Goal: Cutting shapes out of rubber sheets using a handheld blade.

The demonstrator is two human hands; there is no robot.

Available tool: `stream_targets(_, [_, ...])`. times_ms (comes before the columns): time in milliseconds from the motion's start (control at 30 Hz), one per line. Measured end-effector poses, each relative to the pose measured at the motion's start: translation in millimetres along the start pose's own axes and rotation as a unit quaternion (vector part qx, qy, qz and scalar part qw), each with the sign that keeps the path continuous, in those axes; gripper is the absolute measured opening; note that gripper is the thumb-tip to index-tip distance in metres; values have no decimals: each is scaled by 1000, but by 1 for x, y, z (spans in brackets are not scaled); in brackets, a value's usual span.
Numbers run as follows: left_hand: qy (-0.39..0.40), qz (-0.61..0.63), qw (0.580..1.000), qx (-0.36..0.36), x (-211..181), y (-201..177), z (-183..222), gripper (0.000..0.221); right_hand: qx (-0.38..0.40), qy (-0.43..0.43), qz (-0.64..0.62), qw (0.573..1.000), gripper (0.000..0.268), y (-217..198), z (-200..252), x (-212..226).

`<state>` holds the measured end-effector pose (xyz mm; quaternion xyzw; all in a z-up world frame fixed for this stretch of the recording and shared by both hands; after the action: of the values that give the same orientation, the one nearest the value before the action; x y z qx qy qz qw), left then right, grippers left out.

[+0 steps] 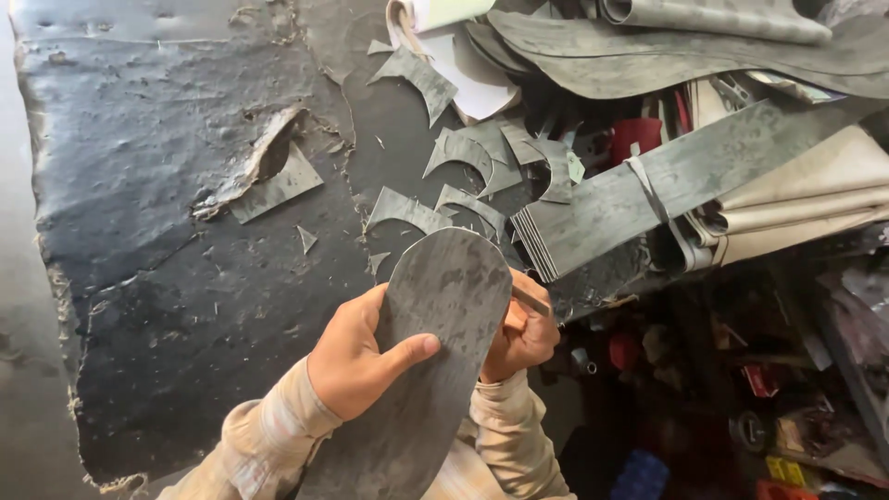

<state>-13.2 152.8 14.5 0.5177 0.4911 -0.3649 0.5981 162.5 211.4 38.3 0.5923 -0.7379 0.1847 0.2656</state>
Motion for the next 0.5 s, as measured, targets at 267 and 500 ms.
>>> stream_targets(267, [23, -93, 995, -25, -5, -3, 2, 49, 19, -123, 22, 992, 37, 12, -20, 39])
stream_targets(500, [-62, -17, 998, -22, 30, 9, 9, 45, 44, -224, 127, 965, 34, 32, -29, 58])
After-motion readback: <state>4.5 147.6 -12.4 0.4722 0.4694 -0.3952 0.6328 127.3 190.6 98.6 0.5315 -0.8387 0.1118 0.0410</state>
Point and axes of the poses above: each hand's wrist, its own z-axis away from the middle knuckle, its own y-axis out of the palm, x = y × z, the point moved 10 cm from there along -z, towards the middle knuckle, and after that the axes turned 10 degrees about -x, right-handed, at the moved point
